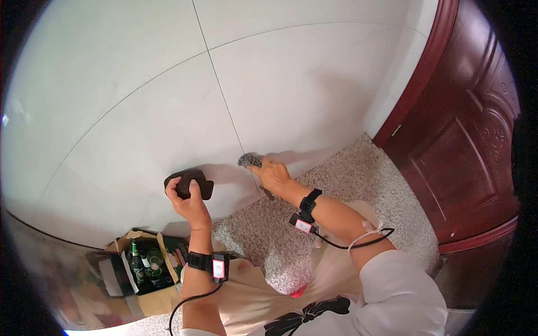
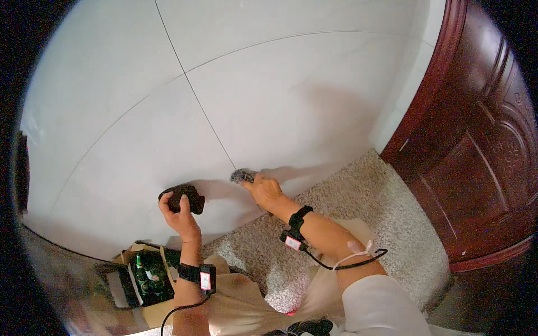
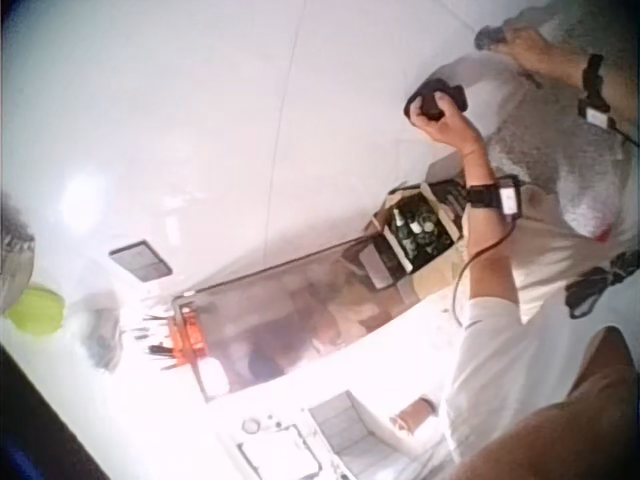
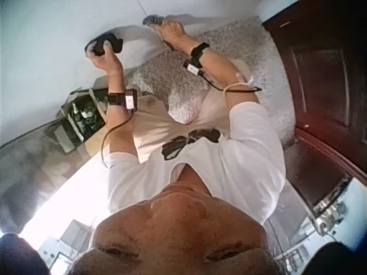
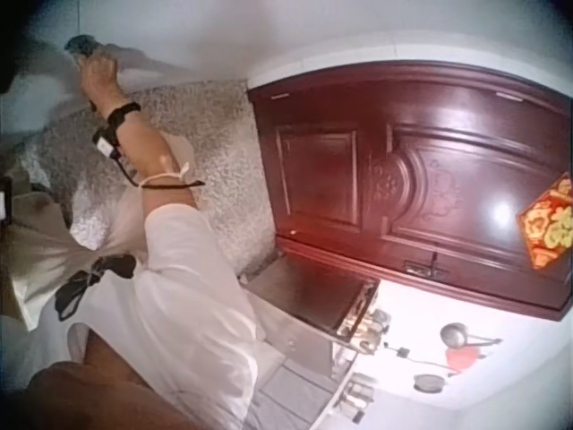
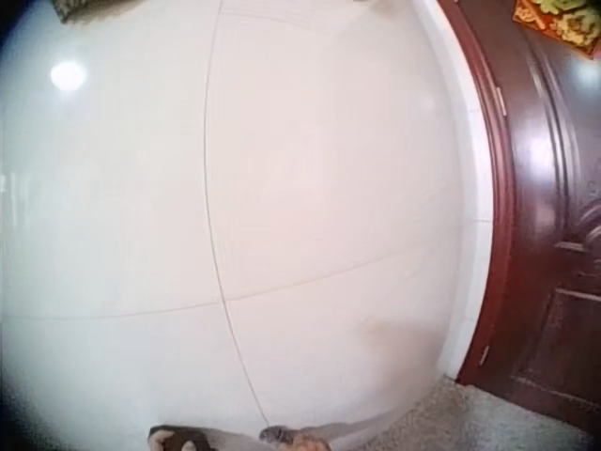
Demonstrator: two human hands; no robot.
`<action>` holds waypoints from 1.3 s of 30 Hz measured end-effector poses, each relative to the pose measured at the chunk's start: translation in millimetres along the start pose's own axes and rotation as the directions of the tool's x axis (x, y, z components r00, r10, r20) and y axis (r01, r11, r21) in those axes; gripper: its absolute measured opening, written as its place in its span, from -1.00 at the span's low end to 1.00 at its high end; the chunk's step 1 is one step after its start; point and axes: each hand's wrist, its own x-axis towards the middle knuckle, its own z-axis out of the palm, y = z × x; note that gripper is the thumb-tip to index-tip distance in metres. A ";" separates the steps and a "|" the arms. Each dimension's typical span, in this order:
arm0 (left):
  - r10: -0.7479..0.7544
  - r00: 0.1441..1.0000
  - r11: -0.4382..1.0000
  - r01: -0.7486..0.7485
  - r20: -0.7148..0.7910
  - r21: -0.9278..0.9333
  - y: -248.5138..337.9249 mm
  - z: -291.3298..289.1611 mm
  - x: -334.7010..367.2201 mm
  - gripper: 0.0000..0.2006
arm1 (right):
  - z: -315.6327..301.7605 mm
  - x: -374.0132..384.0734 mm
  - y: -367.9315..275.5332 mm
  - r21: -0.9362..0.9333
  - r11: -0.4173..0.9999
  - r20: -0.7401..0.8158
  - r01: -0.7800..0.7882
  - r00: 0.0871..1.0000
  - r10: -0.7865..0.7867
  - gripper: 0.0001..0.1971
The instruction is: Scrubbing and wiping a tiled wall near the floor using a scrub pad and a cloth.
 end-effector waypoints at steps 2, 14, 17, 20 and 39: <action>-0.117 0.993 0.984 0.116 0.001 -0.132 -6.6 2.0 0.9 -0.77 | -25.4 11.0 -9.6 0.019 1.000 -0.069 0.001 0.998 0.000 -0.67; -0.065 0.997 0.992 0.060 -0.045 -0.114 -13.1 0.5 9.0 -0.78 | -63.8 32.9 -24.0 0.008 1.000 -0.195 0.000 0.981 0.001 -0.68; 0.018 0.999 0.999 -0.020 -0.052 -0.035 -3.7 5.3 8.8 -0.78 | -14.3 11.9 -7.6 -0.013 1.000 -0.154 0.012 0.988 -0.014 -0.68; 0.000 1.000 0.999 -0.001 -0.031 -0.037 -3.2 7.6 8.0 -0.78 | 11.0 2.4 -5.0 -0.053 0.998 -0.070 0.045 0.996 -0.048 -0.66; 0.028 0.999 0.999 -0.027 -0.031 0.048 -7.9 -1.9 12.6 -0.76 | -114.7 55.8 -25.8 0.063 0.997 -0.502 -0.039 0.862 0.066 -0.50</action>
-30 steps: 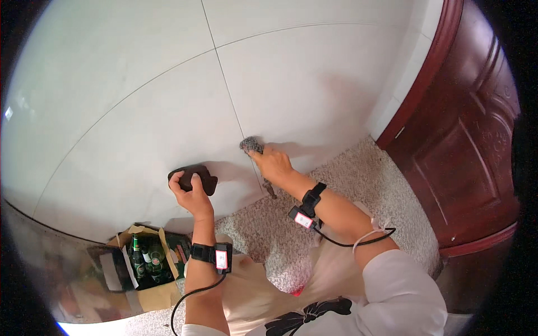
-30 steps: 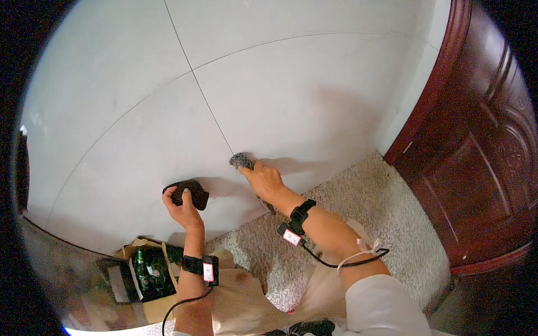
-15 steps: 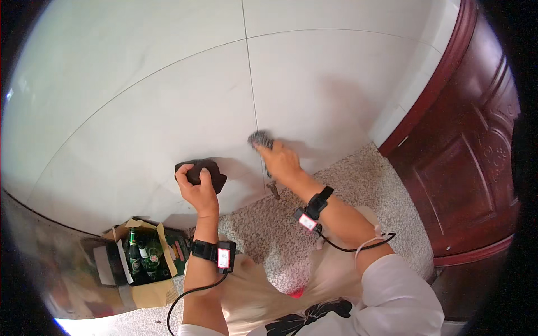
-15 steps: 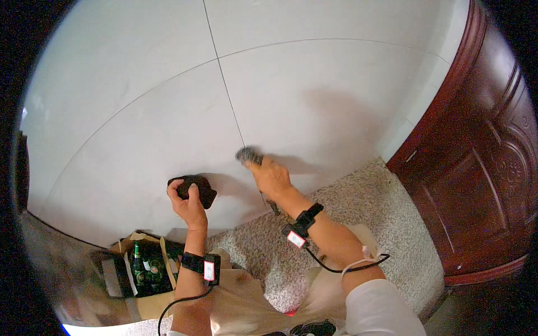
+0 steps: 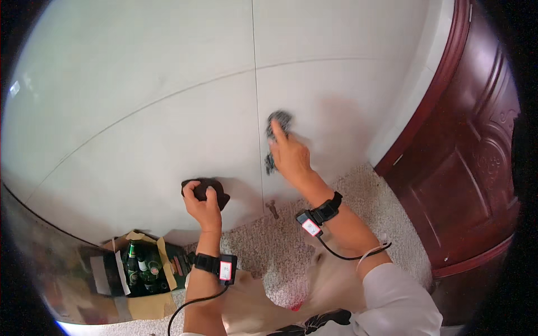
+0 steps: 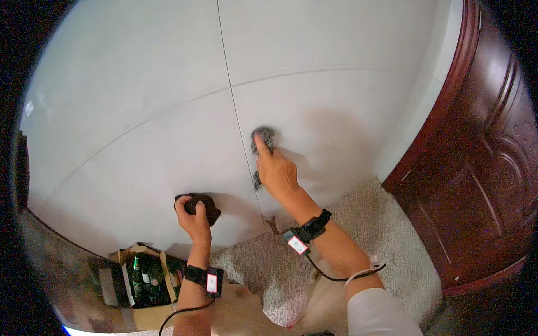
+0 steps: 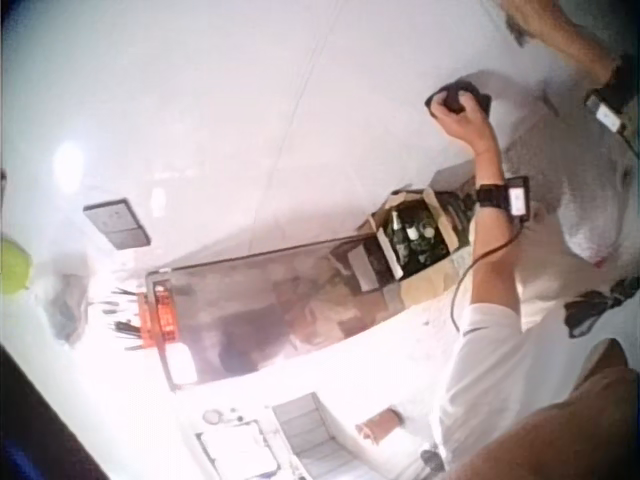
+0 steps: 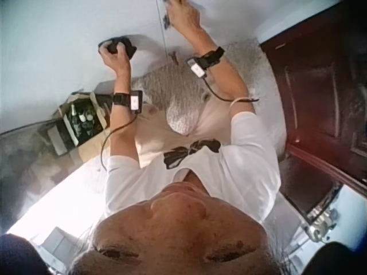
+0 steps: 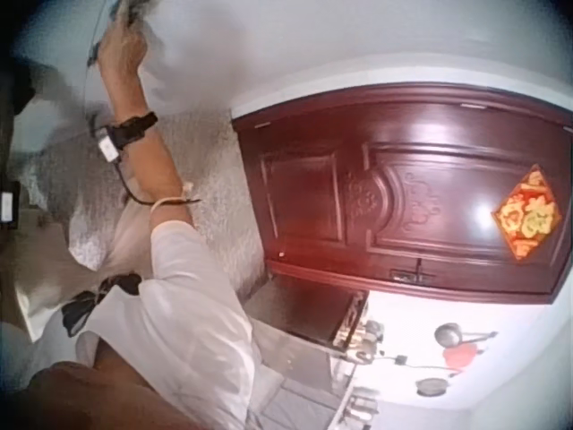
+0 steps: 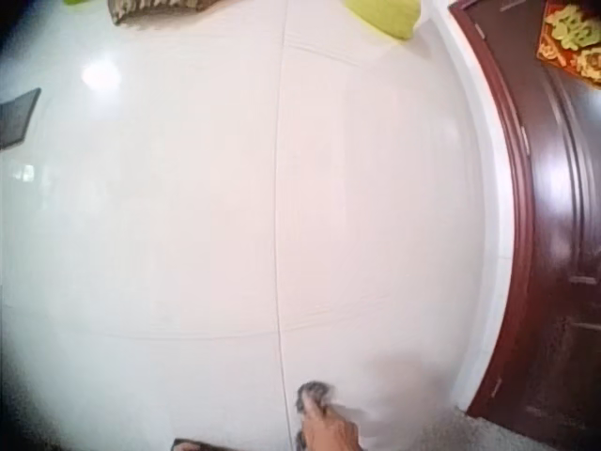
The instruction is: Scrubbing and wiping a tiled wall near the floor using a scrub pad and a cloth.
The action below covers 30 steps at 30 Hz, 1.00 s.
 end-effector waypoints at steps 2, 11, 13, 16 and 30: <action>-0.007 1.000 1.000 0.007 0.012 -0.003 -1.1 4.9 -2.5 -0.76 | -11.7 26.2 3.1 0.091 0.996 -0.195 -0.014 0.980 0.032 -0.46; 0.041 0.998 0.999 -0.042 0.048 0.027 4.0 4.6 2.2 -0.75 | 13.0 -16.9 -23.4 0.009 0.996 0.173 0.084 0.981 -0.085 -0.61; 0.061 0.996 0.998 -0.061 0.062 -0.014 2.2 0.1 2.5 -0.76 | -0.6 -6.7 -24.2 -0.014 0.996 0.124 0.092 0.988 -0.089 -0.60; 0.089 0.995 0.996 -0.090 0.047 0.012 -6.3 -8.9 1.5 -0.77 | -26.1 32.8 -35.4 0.017 1.000 -0.059 0.025 0.998 -0.024 -0.56; 0.072 0.994 0.995 -0.065 0.086 -0.075 4.9 1.8 -2.5 -0.46 | -2.1 -49.1 -2.6 0.101 0.987 0.440 -0.125 0.896 0.068 -0.53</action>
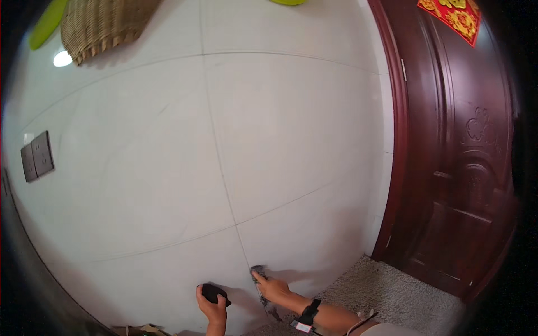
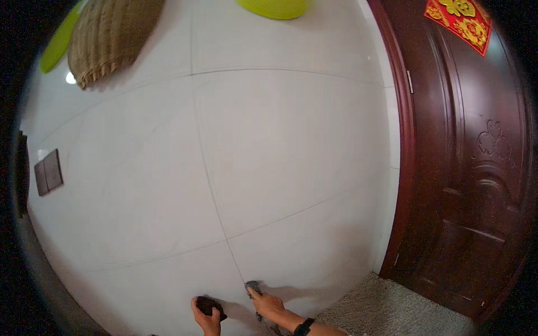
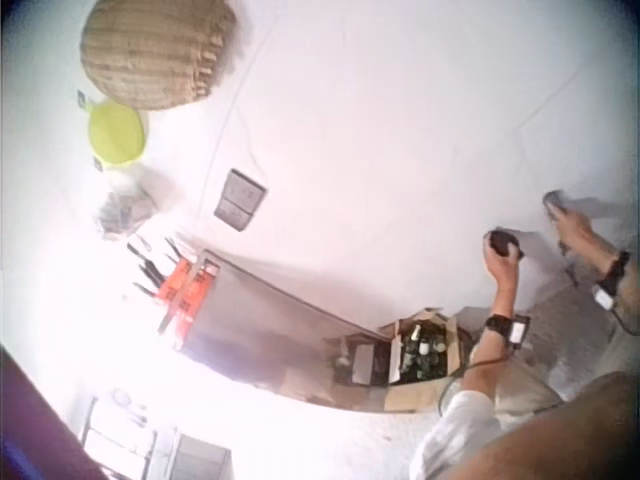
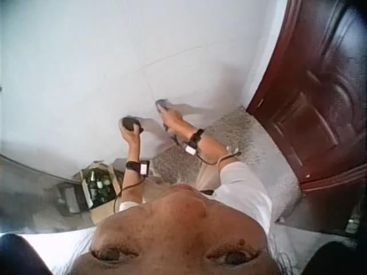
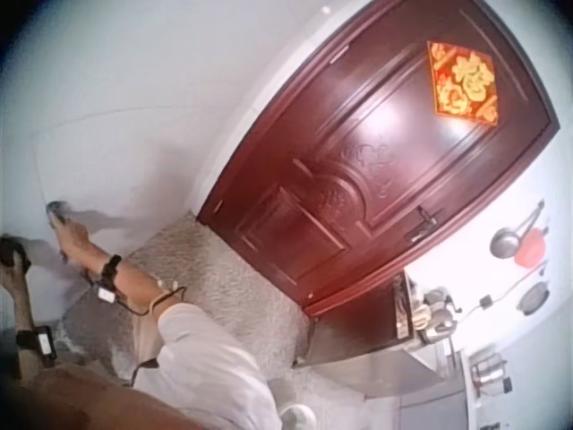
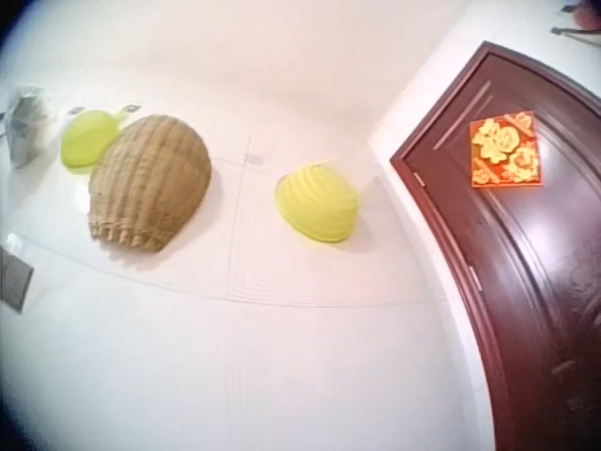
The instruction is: Scrubbing and wiping a tiled wall near the floor using a scrub pad and a cloth.
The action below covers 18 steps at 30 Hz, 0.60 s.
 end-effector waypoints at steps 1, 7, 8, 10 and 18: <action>0.012 1.000 1.000 -0.012 0.004 -0.001 15.7 2.4 7.2 -0.46 | -3.9 -4.7 4.0 0.113 0.989 -0.006 -0.099 0.995 0.101 -0.51; 0.655 0.730 0.671 -0.681 0.196 0.293 132.8 22.6 85.3 -0.47 | 2.4 -36.0 19.3 0.243 0.965 -0.099 -0.100 0.987 0.127 -0.50; 0.709 0.678 0.604 -0.726 0.194 0.329 151.3 32.8 102.3 -0.47 | 5.3 -34.8 24.2 0.260 0.960 -0.084 -0.106 0.988 0.132 -0.50; 0.823 0.549 0.484 -0.813 0.147 0.325 185.2 48.9 135.3 -0.48 | 13.9 -38.1 28.6 0.199 0.971 0.059 -0.133 0.991 0.124 -0.51; 0.863 0.403 0.225 -0.846 0.304 0.484 201.2 74.8 169.7 -0.61 | -10.8 -22.5 16.2 0.253 0.961 -0.140 -0.113 0.978 0.152 -0.56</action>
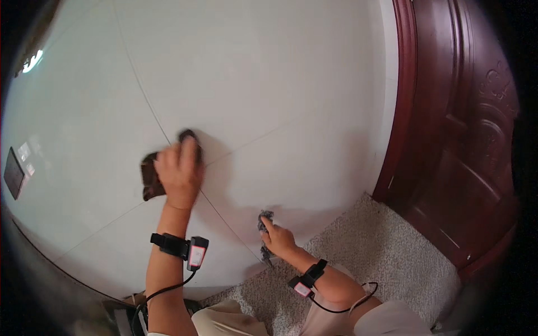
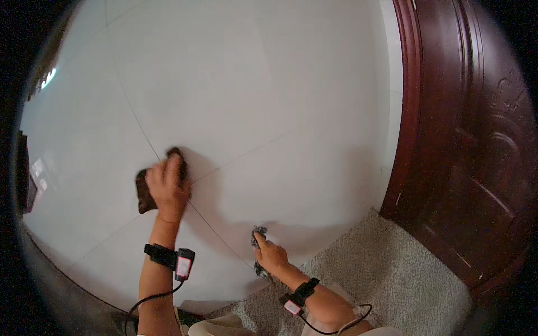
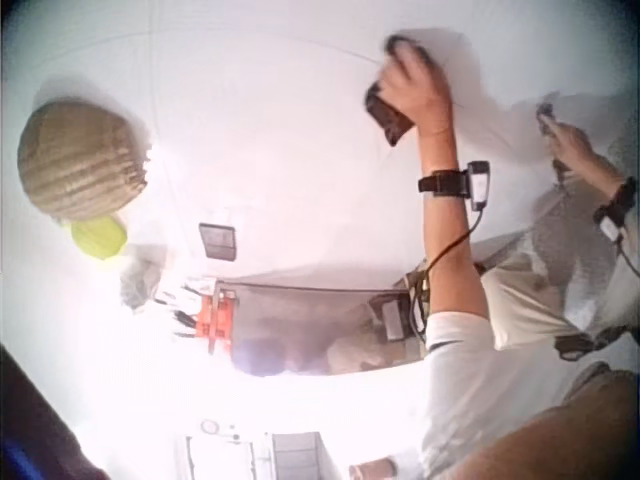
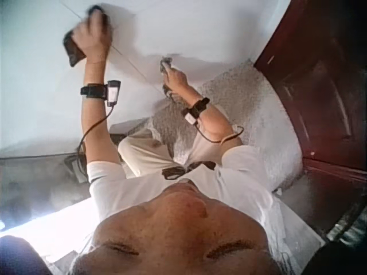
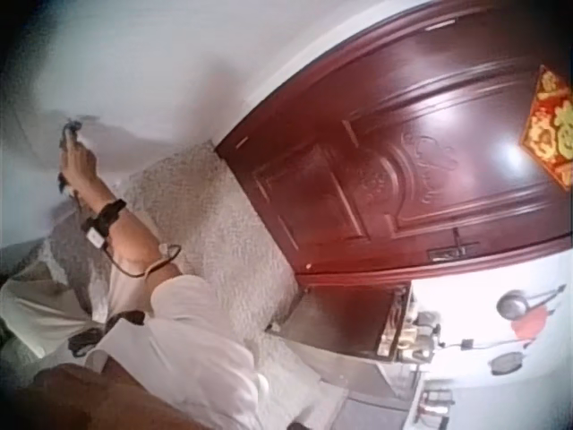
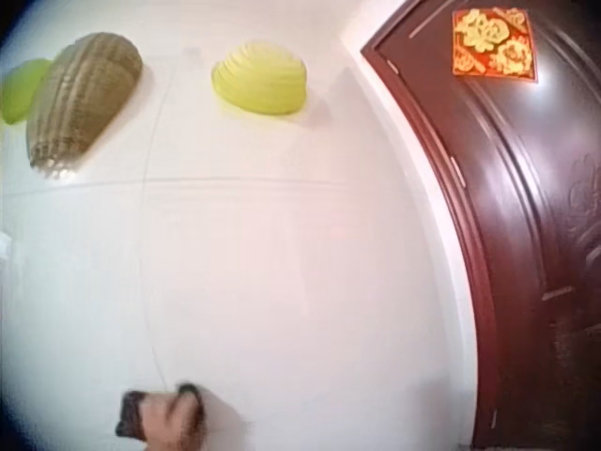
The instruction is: Scrubbing and wiping a tiled wall near the floor using a scrub pad and a cloth.
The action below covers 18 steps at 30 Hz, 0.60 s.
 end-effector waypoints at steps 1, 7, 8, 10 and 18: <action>0.061 0.990 0.998 -0.061 0.127 0.001 7.2 9.3 -20.1 -0.62 | -3.3 0.5 -1.1 -0.011 1.000 -0.011 -0.022 1.000 0.022 -0.56; 0.544 0.717 0.839 -0.455 0.436 -0.298 70.7 2.9 -174.7 -0.64 | 10.4 -11.7 5.3 0.012 0.996 -0.219 -0.084 0.972 0.084 -0.57; 0.558 0.717 0.828 -0.452 0.418 -0.331 69.1 3.8 -183.2 -0.64 | 8.0 -11.5 6.7 -0.005 0.989 -0.208 -0.146 0.968 0.141 -0.56; 0.604 0.694 0.792 -0.469 0.392 -0.390 66.7 1.2 -174.4 -0.62 | 0.0 -14.7 10.8 -0.012 0.990 -0.240 -0.141 0.961 0.134 -0.56; 0.249 0.966 0.968 -0.250 0.075 0.011 13.0 -6.4 45.9 -0.68 | -4.9 -26.4 28.9 0.022 0.995 -0.234 -0.101 0.967 0.104 -0.52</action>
